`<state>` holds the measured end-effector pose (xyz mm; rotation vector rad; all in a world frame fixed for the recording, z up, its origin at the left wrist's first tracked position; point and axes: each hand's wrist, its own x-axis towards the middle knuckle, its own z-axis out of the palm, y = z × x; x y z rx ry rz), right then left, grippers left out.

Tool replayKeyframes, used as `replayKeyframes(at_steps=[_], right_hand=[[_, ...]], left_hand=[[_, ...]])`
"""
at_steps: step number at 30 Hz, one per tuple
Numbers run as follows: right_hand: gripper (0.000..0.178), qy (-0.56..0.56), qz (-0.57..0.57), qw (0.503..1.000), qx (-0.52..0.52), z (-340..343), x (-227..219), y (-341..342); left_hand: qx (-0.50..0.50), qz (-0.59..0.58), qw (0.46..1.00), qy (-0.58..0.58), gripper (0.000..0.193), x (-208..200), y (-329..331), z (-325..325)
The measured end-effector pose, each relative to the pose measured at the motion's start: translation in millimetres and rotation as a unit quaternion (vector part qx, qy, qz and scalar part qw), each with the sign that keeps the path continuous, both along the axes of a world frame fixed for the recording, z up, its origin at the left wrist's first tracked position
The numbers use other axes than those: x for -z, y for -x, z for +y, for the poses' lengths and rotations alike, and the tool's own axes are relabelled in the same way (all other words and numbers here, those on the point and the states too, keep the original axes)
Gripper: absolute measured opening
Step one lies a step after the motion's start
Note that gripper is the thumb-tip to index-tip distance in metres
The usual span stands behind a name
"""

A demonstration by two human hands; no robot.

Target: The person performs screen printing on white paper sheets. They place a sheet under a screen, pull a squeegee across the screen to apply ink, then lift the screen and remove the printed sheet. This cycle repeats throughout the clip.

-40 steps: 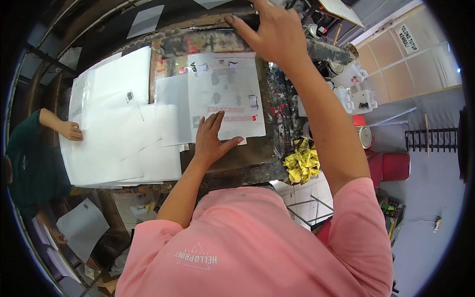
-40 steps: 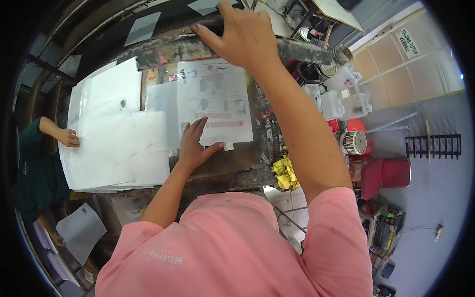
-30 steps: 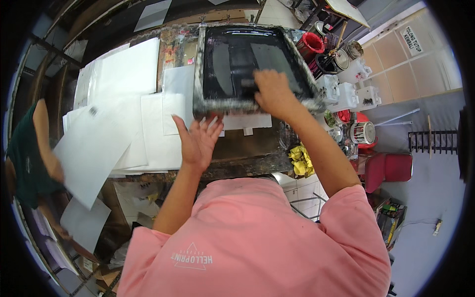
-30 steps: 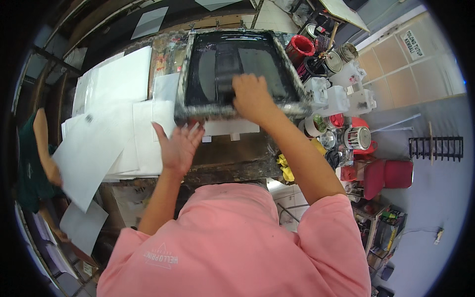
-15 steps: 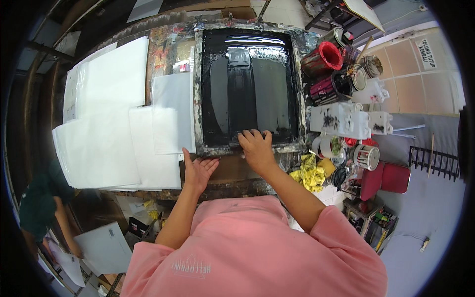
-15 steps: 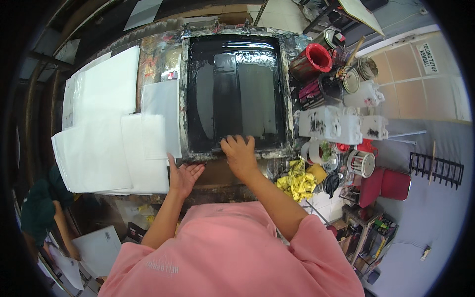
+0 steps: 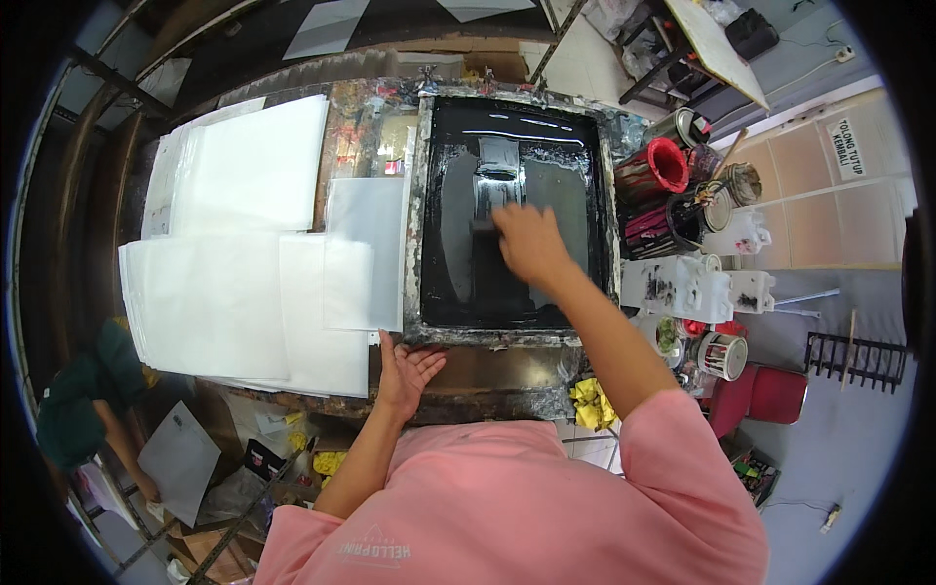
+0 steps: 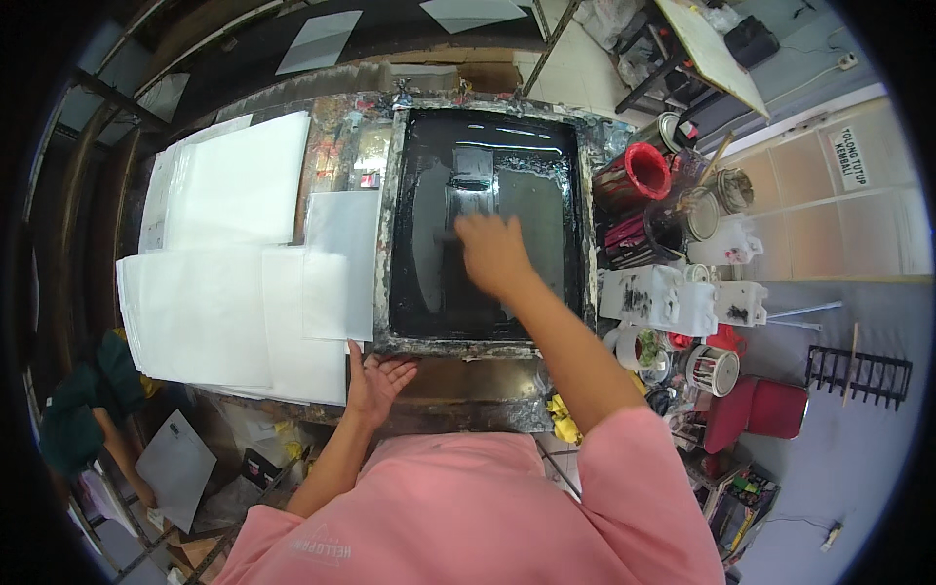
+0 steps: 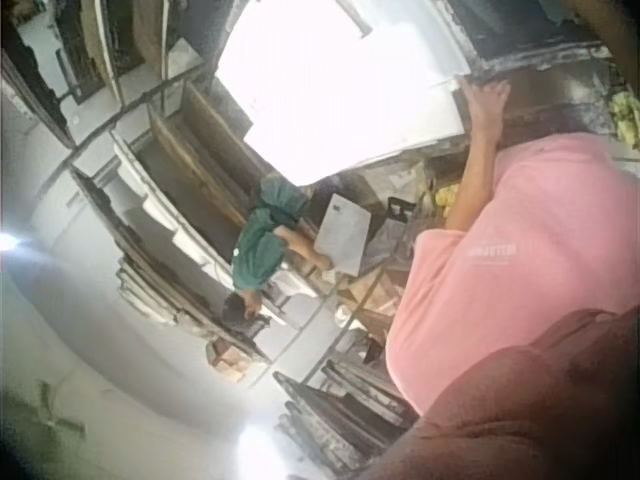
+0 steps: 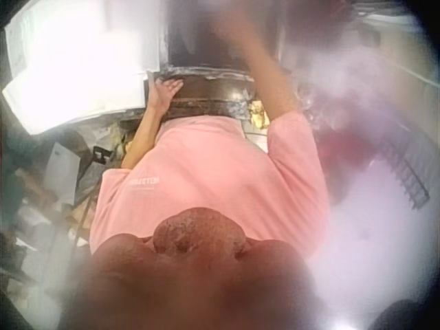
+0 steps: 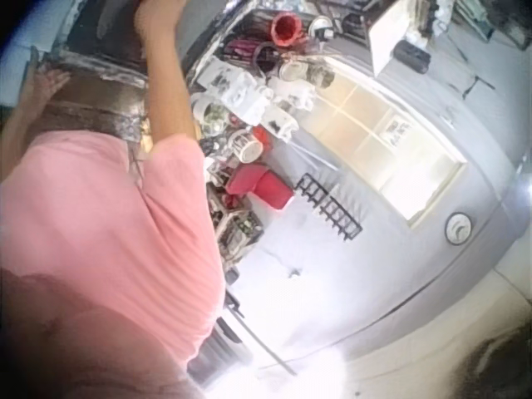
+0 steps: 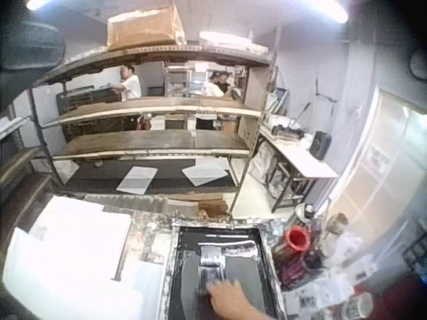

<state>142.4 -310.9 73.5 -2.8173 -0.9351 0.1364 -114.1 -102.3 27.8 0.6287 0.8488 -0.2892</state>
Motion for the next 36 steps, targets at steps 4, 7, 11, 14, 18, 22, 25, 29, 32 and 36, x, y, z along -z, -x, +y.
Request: replayKeyframes(at_steps=[4,7,11,14,18,22,25,29,32,36], right_hand=[[0.040,0.021,0.004,1.000,0.005,-27.9,-53.8,112.4],[0.040,0.023,-0.055,0.998,0.037,-30.9,-95.0,139.0],[0.031,-0.097,-0.200,0.973,0.053,-8.0,-159.8,110.3],[0.041,-0.147,-0.330,0.931,0.044,-2.9,-198.2,54.7],[0.050,-0.173,-0.364,0.914,0.051,7.3,-225.0,14.6],[0.052,-0.179,-0.353,0.916,0.059,10.3,-238.5,2.9],[0.052,-0.168,-0.332,0.926,0.065,15.4,-256.7,-8.5],[0.049,-0.161,-0.300,0.937,0.079,20.5,-273.1,-16.9],[0.048,-0.176,-0.296,0.935,0.079,21.6,-277.2,-19.7],[0.046,-0.177,-0.306,0.933,0.064,25.0,-282.6,-29.7]], left_hand=[[0.026,-0.079,0.997,-0.007,0.094,-23.2,1.2,5.9],[0.026,-0.157,0.987,-0.014,0.084,-53.6,-1.4,11.0],[0.016,-0.376,0.925,0.062,0.090,-107.8,-29.5,28.5],[0.051,-0.502,0.861,0.053,0.090,-168.6,-72.1,23.9],[0.208,-0.394,0.742,-0.502,0.092,-105.6,-93.7,47.0],[0.355,-0.071,0.482,-0.798,0.096,1.0,-17.6,56.6],[0.394,-0.001,0.431,-0.812,0.103,36.9,20.2,66.7],[0.356,-0.028,0.472,-0.806,0.112,3.2,1.5,61.7],[0.229,-0.119,0.507,-0.823,0.094,-33.7,-23.4,61.3],[0.068,-0.171,0.548,-0.816,0.055,-70.3,-80.3,101.1]])
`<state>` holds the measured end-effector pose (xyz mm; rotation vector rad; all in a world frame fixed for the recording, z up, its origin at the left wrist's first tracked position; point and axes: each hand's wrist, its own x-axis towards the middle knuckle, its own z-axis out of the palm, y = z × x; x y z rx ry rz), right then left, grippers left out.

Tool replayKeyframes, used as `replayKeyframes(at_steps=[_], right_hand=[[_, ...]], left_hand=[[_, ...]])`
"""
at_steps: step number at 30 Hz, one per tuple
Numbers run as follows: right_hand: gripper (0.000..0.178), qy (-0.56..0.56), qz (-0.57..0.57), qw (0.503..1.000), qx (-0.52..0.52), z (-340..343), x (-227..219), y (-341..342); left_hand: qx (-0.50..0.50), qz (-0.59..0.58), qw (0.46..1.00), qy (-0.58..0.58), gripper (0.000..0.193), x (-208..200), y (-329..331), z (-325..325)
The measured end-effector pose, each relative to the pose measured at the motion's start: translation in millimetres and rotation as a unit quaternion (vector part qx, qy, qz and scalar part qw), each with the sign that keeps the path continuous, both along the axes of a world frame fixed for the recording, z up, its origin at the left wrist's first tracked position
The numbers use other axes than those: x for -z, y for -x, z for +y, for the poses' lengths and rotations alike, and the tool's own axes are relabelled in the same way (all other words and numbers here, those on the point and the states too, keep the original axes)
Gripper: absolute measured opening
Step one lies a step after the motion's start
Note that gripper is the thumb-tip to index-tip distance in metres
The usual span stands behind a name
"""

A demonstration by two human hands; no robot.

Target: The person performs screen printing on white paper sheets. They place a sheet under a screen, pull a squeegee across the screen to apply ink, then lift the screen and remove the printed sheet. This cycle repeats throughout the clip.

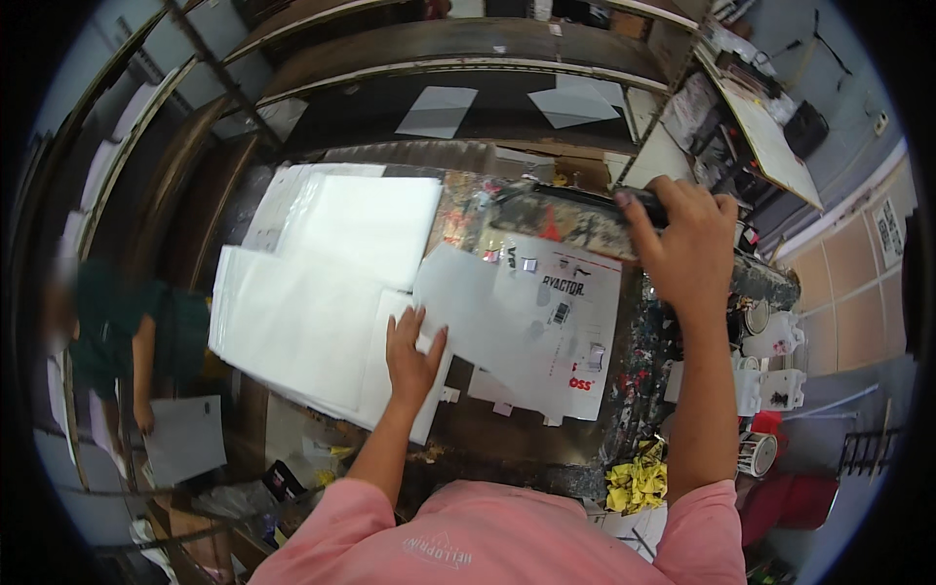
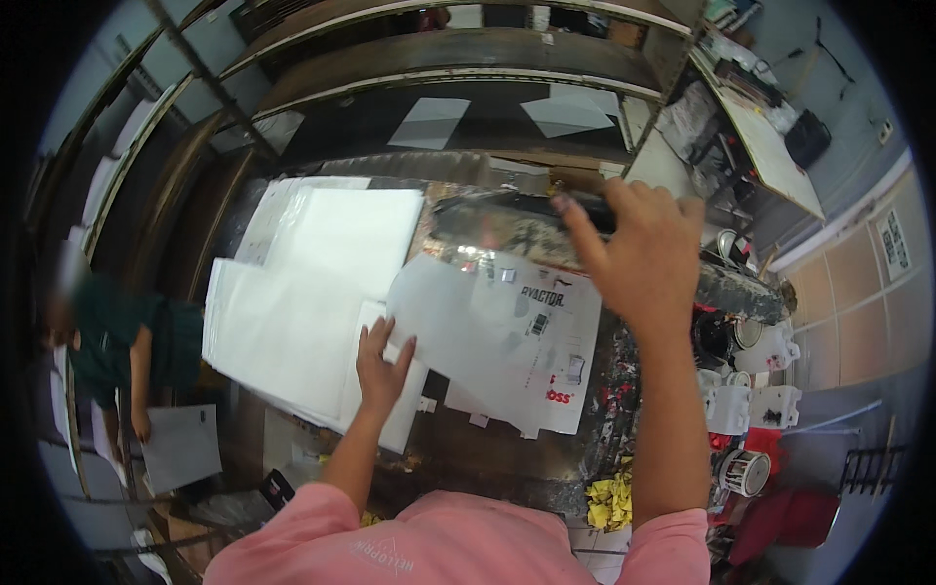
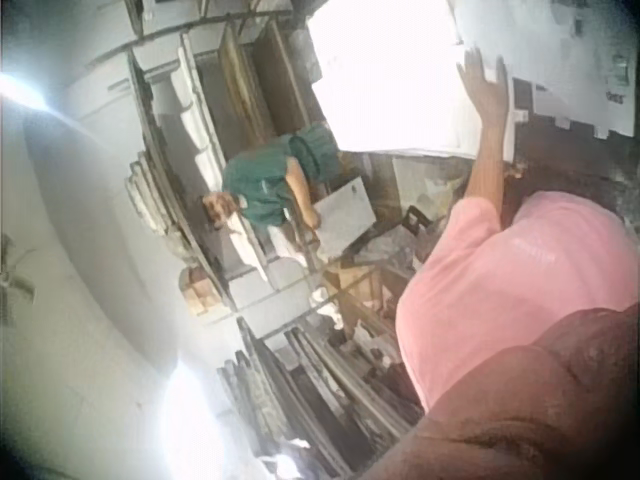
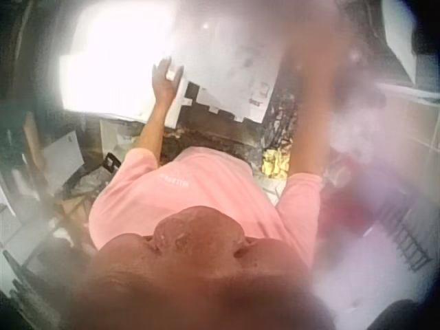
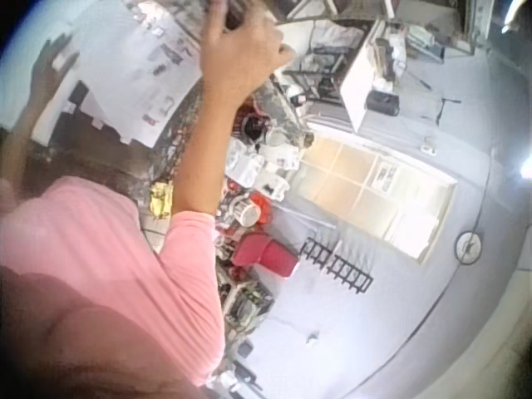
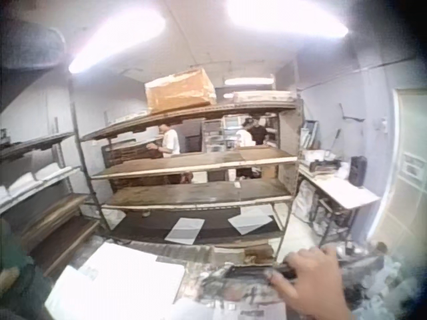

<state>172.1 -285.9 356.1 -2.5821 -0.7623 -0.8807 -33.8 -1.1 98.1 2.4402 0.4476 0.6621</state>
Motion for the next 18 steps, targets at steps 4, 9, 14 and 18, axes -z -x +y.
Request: replayKeyframes(at_steps=[4,9,14,18], right_hand=[[0.041,0.016,-0.009,1.000,0.003,-5.3,14.8,17.3],[0.038,0.033,-0.003,0.999,0.004,-11.7,25.0,32.3],[0.040,0.045,-0.036,0.998,0.013,-10.3,37.2,47.6],[0.040,0.047,-0.019,0.999,0.008,-9.6,48.5,58.9]], left_hand=[[-0.061,-0.047,0.996,0.039,0.049,20.7,45.1,43.8],[-0.116,-0.073,0.990,-0.028,0.054,-7.7,127.0,138.4],[-0.211,-0.046,0.974,-0.075,0.057,-15.6,184.9,222.2],[-0.263,0.024,0.962,-0.073,0.069,-4.7,213.7,277.8]])
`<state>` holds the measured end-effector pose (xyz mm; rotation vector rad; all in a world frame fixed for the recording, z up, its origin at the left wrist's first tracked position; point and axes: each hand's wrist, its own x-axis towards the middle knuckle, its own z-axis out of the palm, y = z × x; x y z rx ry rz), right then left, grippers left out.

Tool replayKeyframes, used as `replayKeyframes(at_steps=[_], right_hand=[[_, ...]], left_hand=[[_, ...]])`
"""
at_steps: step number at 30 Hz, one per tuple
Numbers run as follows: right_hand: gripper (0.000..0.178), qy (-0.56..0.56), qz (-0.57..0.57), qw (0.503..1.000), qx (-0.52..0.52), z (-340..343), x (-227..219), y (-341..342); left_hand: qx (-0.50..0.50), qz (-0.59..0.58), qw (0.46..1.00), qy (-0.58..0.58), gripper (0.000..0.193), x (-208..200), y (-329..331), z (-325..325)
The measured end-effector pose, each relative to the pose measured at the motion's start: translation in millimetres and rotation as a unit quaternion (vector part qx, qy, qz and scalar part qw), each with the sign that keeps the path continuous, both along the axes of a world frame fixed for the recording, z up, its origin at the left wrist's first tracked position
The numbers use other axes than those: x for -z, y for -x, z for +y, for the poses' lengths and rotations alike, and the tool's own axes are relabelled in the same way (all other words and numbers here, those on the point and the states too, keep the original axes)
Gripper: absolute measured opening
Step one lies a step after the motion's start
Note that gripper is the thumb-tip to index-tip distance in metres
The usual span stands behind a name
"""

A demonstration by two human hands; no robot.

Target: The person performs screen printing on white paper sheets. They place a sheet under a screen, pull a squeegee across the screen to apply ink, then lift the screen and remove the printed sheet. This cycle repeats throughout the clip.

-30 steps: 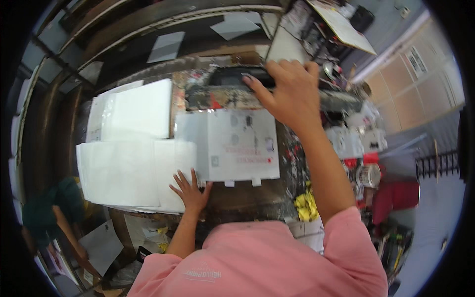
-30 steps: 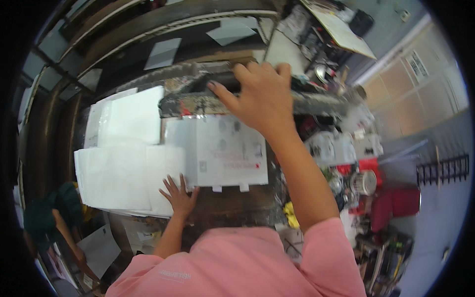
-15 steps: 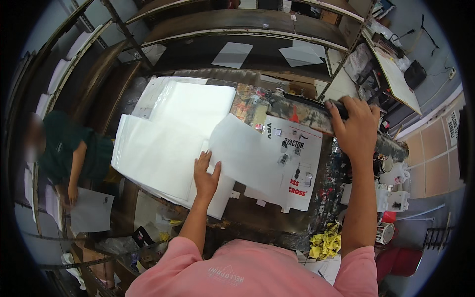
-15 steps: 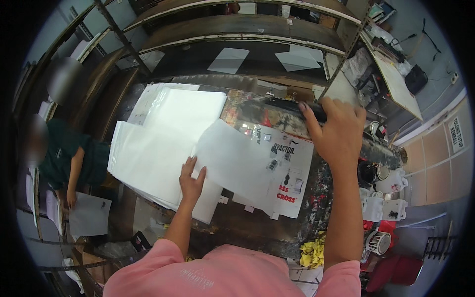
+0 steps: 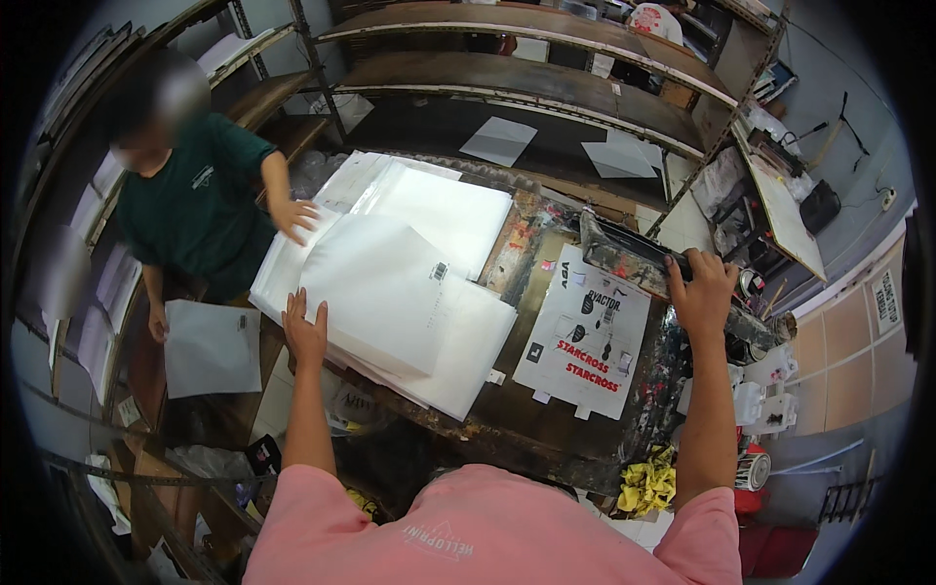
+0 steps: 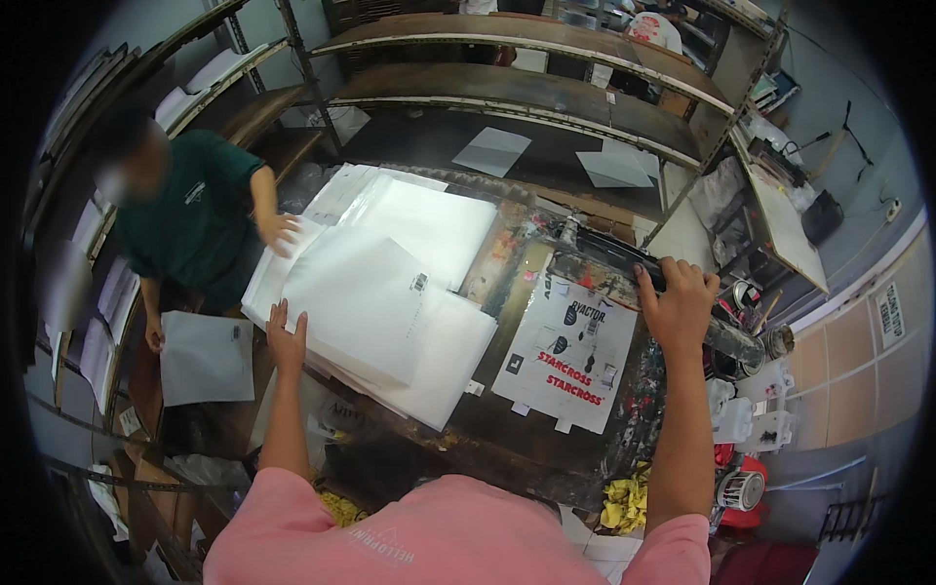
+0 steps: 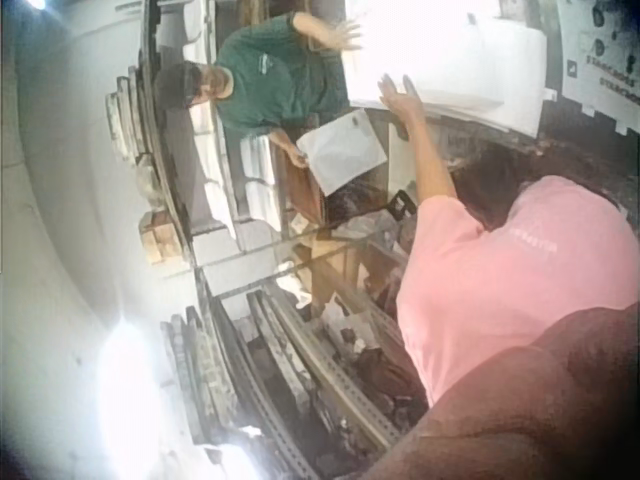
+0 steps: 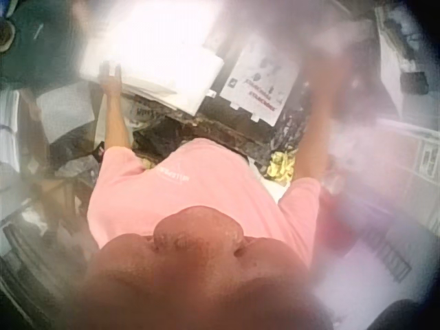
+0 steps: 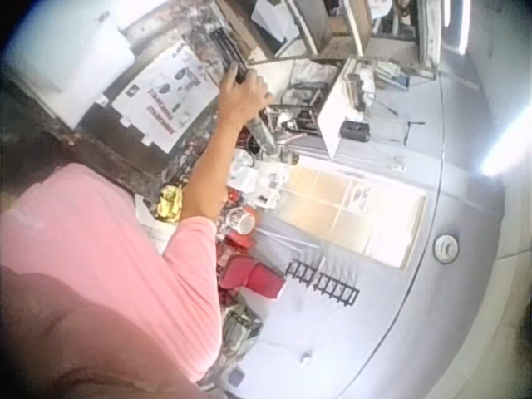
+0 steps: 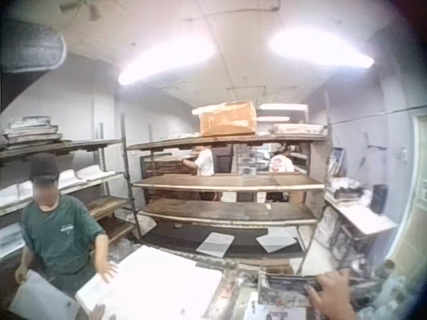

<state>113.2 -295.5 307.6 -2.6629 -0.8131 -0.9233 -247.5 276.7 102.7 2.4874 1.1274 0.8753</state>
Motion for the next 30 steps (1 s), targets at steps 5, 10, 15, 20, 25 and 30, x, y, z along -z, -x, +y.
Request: replayKeyframes(at_steps=[5,10,15,20,25,30], right_hand=[[0.038,0.006,-0.018,1.000,0.007,-8.3,0.5,1.7],[0.038,0.001,-0.013,1.000,-0.009,-6.6,5.7,-1.3],[0.034,0.019,0.000,1.000,-0.003,-4.6,3.7,-6.1],[0.033,0.031,0.031,0.999,0.011,-1.0,-0.7,-4.1],[0.034,0.031,0.062,0.997,0.018,1.2,-2.1,-3.9],[0.034,0.044,0.038,0.998,0.013,-5.4,0.7,-10.7]], left_hand=[[-0.190,0.194,0.960,0.069,0.087,-30.2,-37.7,-39.7],[0.061,-0.037,0.995,-0.075,0.090,34.2,-78.1,-131.8],[0.308,0.041,0.950,-0.005,0.055,62.3,-118.6,-255.2],[0.279,0.076,0.957,0.005,0.052,67.1,-133.4,-254.4],[0.210,0.068,0.975,-0.012,0.049,53.1,-151.1,-165.6],[0.163,0.045,0.980,-0.100,0.054,9.4,-168.8,-6.4]])
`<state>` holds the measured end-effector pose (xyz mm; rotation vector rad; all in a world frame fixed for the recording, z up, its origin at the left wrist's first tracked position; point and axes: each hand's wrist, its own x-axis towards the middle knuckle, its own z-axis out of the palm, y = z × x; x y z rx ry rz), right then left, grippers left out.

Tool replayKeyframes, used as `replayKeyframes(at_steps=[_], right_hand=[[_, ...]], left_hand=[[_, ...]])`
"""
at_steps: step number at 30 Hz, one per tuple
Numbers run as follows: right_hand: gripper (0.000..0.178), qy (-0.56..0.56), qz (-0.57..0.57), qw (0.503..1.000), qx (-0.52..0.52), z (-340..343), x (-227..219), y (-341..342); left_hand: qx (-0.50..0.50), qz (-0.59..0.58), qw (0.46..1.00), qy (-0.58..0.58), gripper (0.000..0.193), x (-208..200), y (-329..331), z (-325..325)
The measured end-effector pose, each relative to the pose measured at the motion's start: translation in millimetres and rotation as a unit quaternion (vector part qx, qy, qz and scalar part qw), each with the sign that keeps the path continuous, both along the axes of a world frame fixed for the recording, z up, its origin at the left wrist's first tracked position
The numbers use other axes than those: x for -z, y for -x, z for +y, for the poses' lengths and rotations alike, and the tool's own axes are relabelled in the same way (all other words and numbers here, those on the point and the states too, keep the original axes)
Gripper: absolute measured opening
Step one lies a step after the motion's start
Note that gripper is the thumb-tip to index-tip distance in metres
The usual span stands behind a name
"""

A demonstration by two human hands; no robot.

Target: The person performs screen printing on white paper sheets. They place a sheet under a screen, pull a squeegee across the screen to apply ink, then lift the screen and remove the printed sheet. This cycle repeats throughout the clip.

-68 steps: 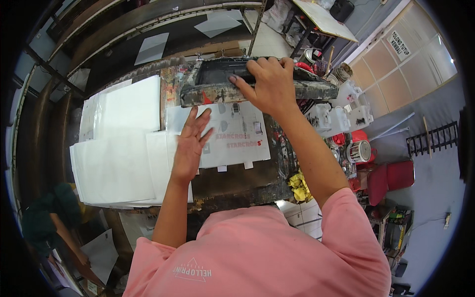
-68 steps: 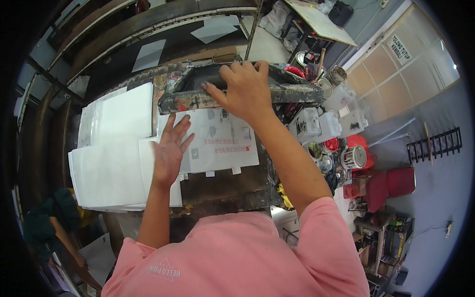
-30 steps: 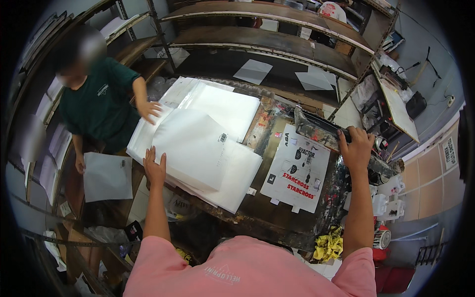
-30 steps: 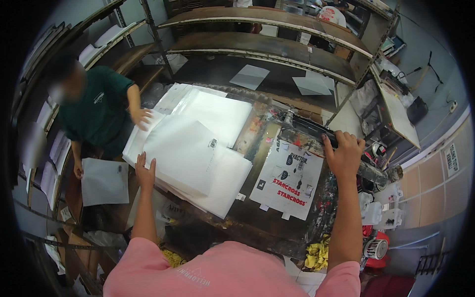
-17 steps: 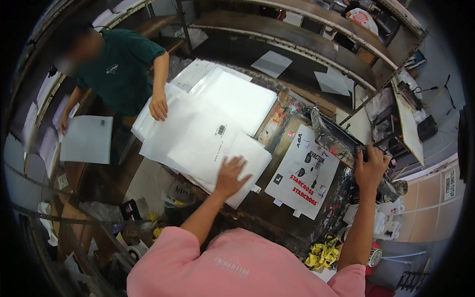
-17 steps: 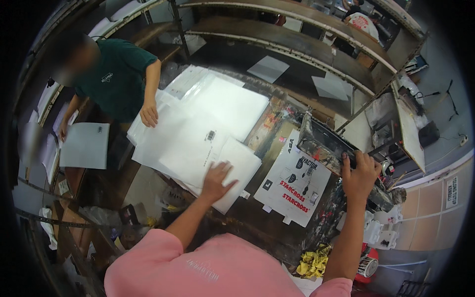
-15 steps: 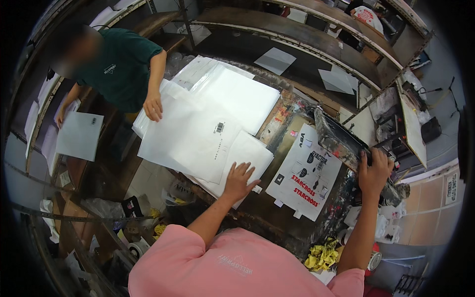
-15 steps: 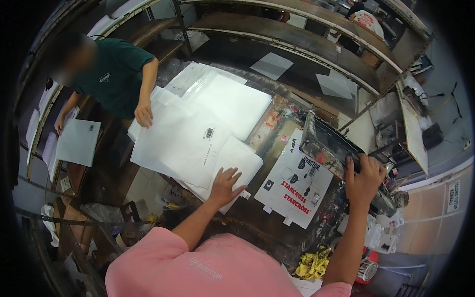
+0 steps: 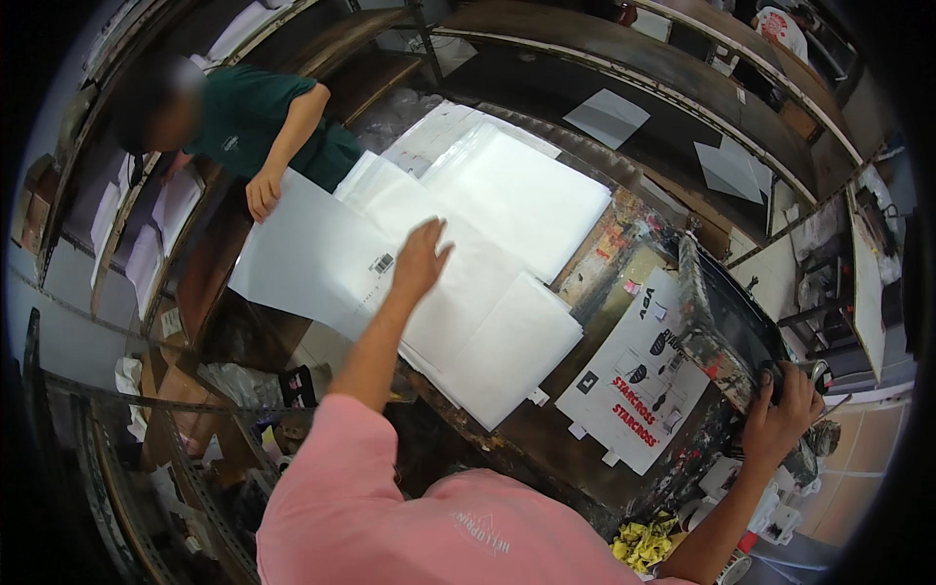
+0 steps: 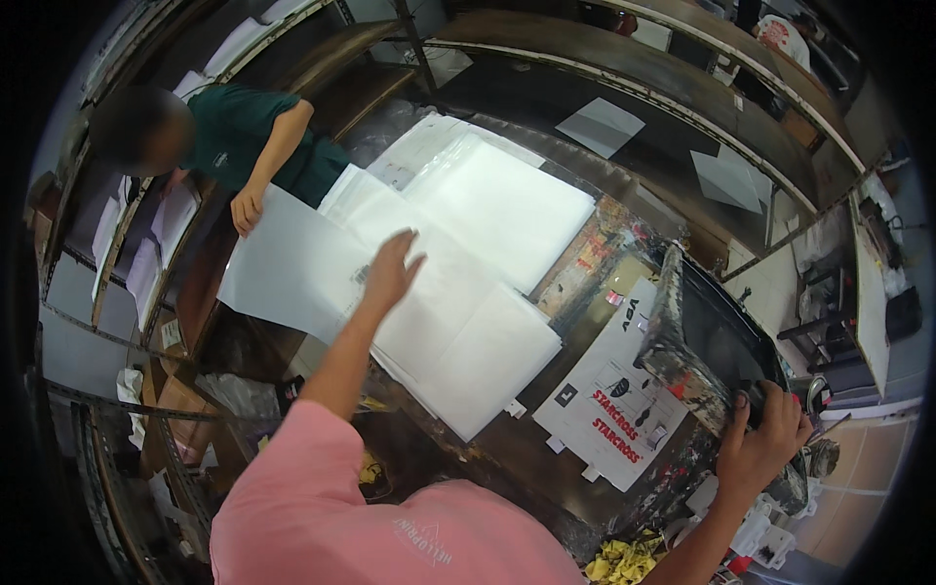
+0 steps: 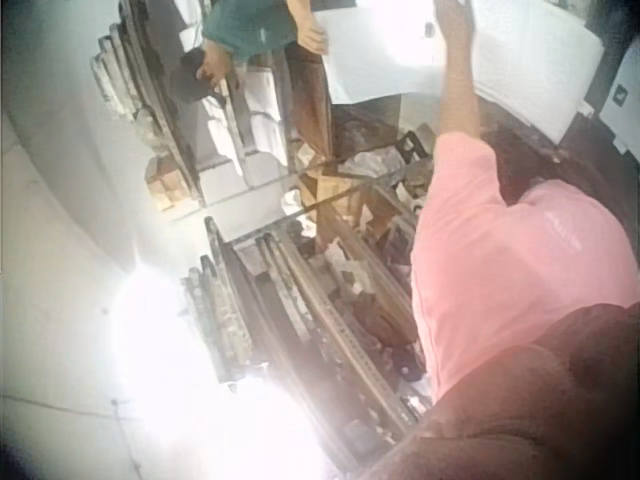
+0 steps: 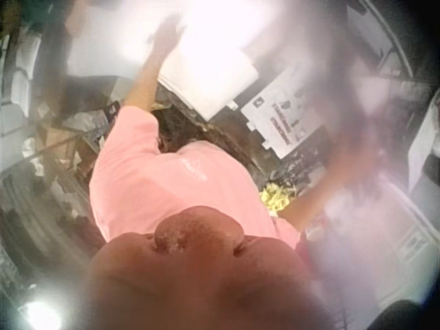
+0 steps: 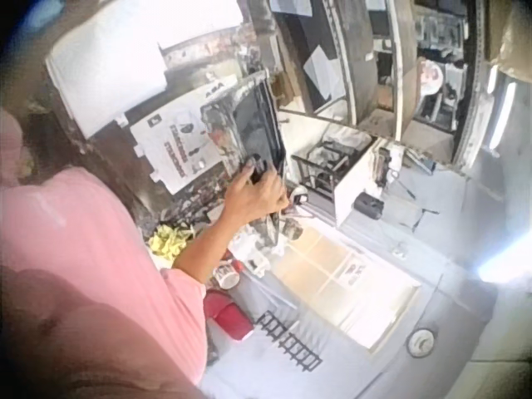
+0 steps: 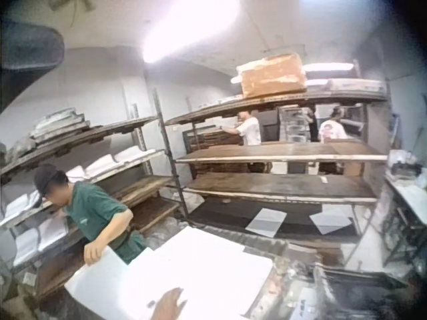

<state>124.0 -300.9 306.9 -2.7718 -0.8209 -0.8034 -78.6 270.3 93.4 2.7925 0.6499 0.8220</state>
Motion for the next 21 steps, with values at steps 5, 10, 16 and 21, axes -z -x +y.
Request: replayKeyframes(at_steps=[5,10,16,21], right_hand=[[0.033,0.015,-0.017,1.000,0.009,-7.2,8.9,-7.3],[0.030,0.004,-0.012,1.000,0.002,-3.7,10.2,1.0],[0.032,-0.004,-0.024,1.000,0.012,2.4,5.7,19.1],[0.040,-0.072,0.053,0.996,0.021,22.1,-1.7,18.3]], left_hand=[[-0.189,0.109,0.975,0.034,0.059,-4.8,3.8,133.2],[-0.304,0.203,0.930,-0.036,0.067,-4.1,15.7,180.4],[-0.251,0.332,0.909,0.024,0.078,29.5,36.9,266.6],[-0.121,0.214,0.967,-0.064,0.070,80.9,68.9,321.1]])
